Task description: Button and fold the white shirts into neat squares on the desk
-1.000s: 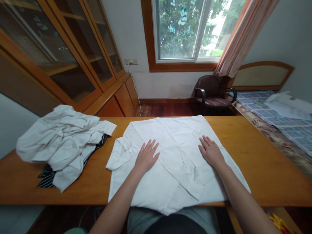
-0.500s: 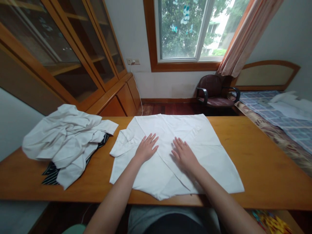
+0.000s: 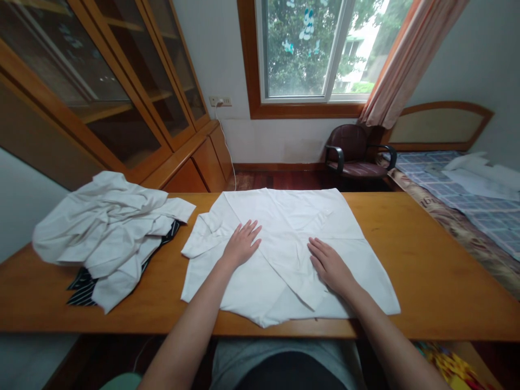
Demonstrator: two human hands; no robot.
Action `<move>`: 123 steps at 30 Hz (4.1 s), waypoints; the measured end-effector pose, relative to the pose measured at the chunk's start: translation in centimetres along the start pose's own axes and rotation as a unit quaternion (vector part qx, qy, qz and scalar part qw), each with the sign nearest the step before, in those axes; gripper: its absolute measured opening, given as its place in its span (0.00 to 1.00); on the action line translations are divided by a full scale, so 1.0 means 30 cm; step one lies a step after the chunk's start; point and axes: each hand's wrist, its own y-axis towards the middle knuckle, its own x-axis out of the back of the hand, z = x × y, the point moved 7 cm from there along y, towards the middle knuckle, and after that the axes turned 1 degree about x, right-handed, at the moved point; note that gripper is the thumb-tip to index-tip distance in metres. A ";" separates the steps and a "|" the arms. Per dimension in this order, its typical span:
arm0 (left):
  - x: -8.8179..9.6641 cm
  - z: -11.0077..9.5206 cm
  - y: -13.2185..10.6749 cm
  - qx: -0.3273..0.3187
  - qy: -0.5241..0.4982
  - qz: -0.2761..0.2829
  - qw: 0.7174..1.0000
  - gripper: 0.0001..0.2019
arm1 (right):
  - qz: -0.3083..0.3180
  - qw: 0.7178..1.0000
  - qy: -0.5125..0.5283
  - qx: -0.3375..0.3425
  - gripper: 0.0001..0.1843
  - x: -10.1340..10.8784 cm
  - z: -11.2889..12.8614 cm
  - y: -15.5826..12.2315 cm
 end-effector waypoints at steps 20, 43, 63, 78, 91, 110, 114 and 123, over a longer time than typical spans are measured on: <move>0.062 -0.395 -0.091 -0.239 -0.175 -0.044 0.954 0.14 | 0.088 0.971 0.160 -0.153 0.14 0.013 -0.027 0.082; 0.051 -0.424 -0.126 -0.278 -0.097 0.033 0.955 0.25 | 0.161 0.962 0.125 -0.182 0.06 0.019 -0.056 0.081; 0.079 -0.555 -0.202 -0.388 -0.142 0.041 0.910 0.22 | 0.071 0.986 0.107 -0.109 0.08 0.018 -0.050 0.083; 0.017 -0.285 -0.122 -0.106 -0.080 -0.031 0.991 0.24 | -0.035 0.999 0.015 0.029 0.20 -0.029 -0.028 0.108; 0.163 0.186 -0.118 0.149 -0.067 -0.165 0.973 0.26 | -0.035 0.999 -0.009 0.026 0.21 -0.002 -0.012 0.036; 0.118 0.197 -0.225 0.102 -0.137 -0.156 0.973 0.19 | -0.045 0.999 -0.009 0.023 0.20 -0.004 -0.017 0.036; 0.224 0.278 -0.330 0.194 -0.097 -0.246 0.945 0.16 | -0.051 0.998 0.002 0.023 0.20 -0.004 -0.019 0.034; 0.183 0.510 -0.523 0.418 -0.092 -0.165 0.888 0.29 | -0.056 0.998 0.020 0.017 0.20 0.000 -0.021 0.035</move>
